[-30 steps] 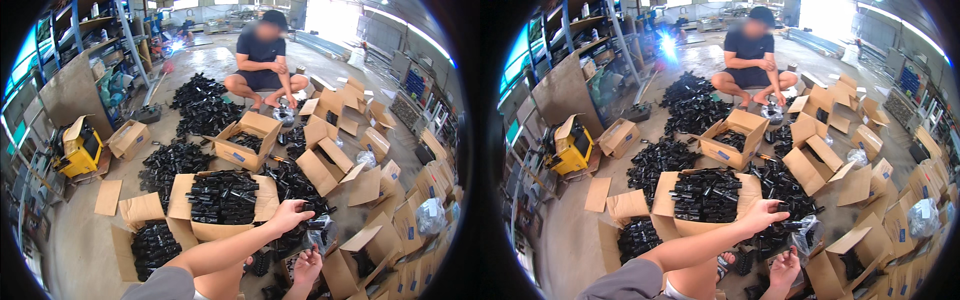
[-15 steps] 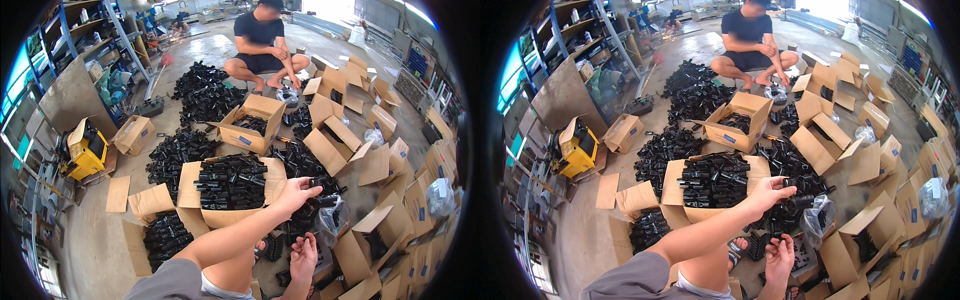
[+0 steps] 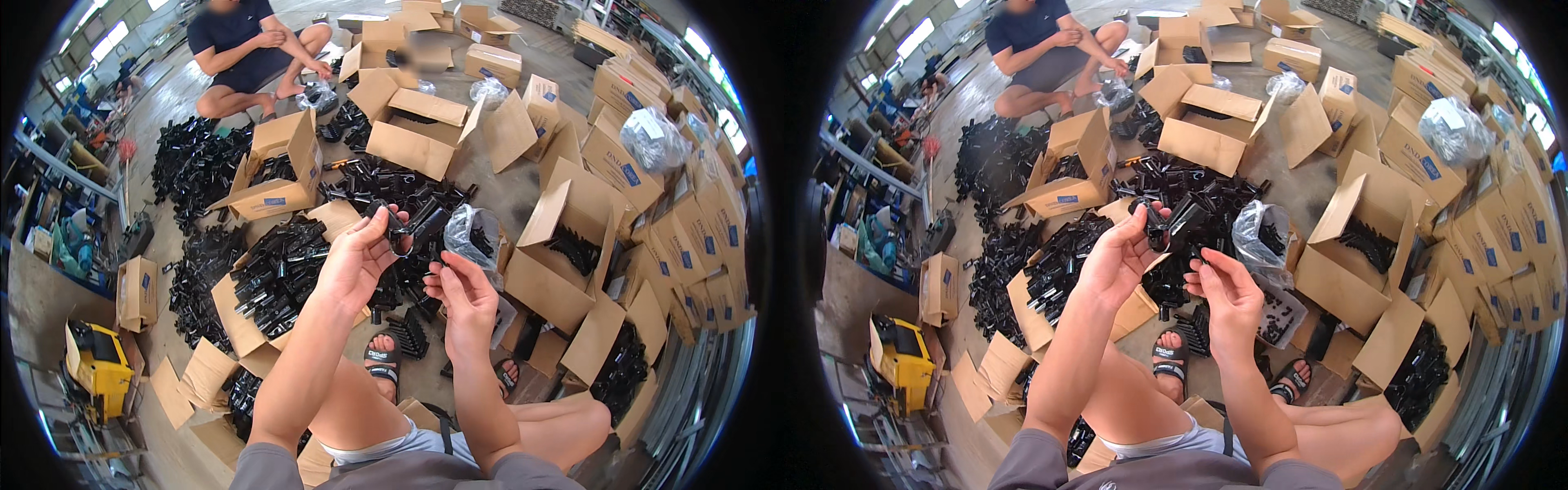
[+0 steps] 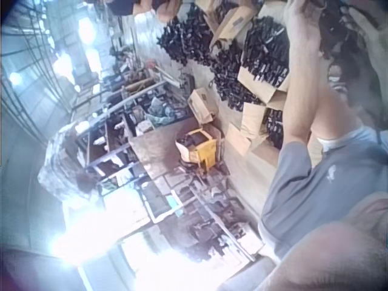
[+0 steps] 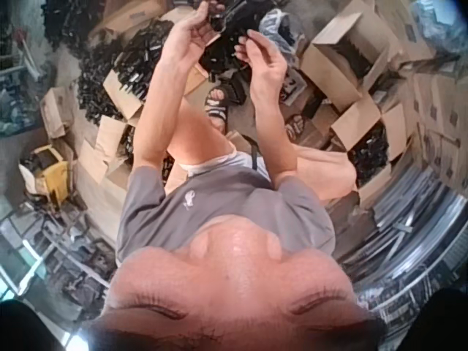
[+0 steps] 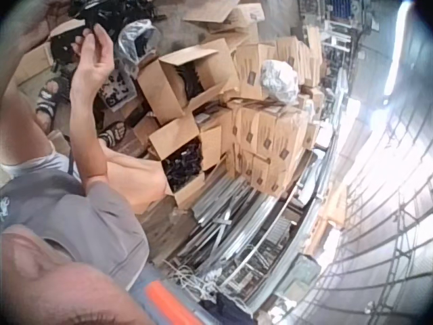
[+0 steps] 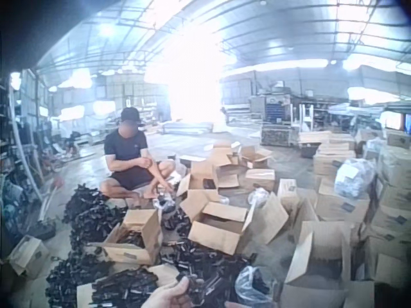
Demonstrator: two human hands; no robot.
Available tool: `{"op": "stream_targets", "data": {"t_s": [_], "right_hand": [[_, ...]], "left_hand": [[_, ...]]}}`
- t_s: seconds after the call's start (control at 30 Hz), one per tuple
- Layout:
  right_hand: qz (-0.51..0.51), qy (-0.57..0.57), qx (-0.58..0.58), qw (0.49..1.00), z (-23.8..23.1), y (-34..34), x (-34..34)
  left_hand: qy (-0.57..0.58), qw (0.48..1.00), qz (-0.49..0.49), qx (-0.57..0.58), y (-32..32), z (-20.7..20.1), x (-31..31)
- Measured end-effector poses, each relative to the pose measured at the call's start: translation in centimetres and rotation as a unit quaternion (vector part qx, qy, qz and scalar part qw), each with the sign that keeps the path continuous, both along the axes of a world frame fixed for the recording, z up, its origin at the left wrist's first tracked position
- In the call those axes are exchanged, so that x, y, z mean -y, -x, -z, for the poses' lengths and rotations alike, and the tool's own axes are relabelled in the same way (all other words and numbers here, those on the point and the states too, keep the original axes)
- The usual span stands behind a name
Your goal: The person picks up black plastic T-shaped and L-shaped pipe connectors from a pile, rotates them by hand, and places them into cardboard boxes or a plastic bag.
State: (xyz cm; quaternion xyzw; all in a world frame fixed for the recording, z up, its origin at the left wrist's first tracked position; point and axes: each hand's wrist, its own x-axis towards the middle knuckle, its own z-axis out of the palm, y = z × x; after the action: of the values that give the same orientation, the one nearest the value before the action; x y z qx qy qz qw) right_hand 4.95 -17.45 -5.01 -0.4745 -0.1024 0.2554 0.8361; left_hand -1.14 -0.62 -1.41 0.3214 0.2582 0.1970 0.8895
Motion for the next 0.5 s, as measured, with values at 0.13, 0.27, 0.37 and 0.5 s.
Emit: {"op": "stream_targets", "data": {"t_s": [0.13, 0.27, 0.37, 0.5], "right_hand": [[0.047, -0.007, 0.028, 0.998, -1.1, -0.9, 0.4], [0.037, 0.01, 0.065, 0.997, -0.8, -0.6, 0.0], [0.043, 0.003, 0.08, 0.996, -0.3, -0.5, 0.0], [0.051, -0.017, 0.09, 0.995, -0.1, -0.7, 0.0]], "left_hand": [[0.011, 1.0, 0.02, -0.011, -0.9, -0.3, 1.3], [0.012, 1.0, 0.027, 0.004, -0.6, 0.5, 0.8], [0.006, 1.0, 0.021, -0.004, -0.6, 0.2, 1.1], [-0.01, 1.0, 0.025, -0.001, -0.7, 0.3, 1.4]]}}
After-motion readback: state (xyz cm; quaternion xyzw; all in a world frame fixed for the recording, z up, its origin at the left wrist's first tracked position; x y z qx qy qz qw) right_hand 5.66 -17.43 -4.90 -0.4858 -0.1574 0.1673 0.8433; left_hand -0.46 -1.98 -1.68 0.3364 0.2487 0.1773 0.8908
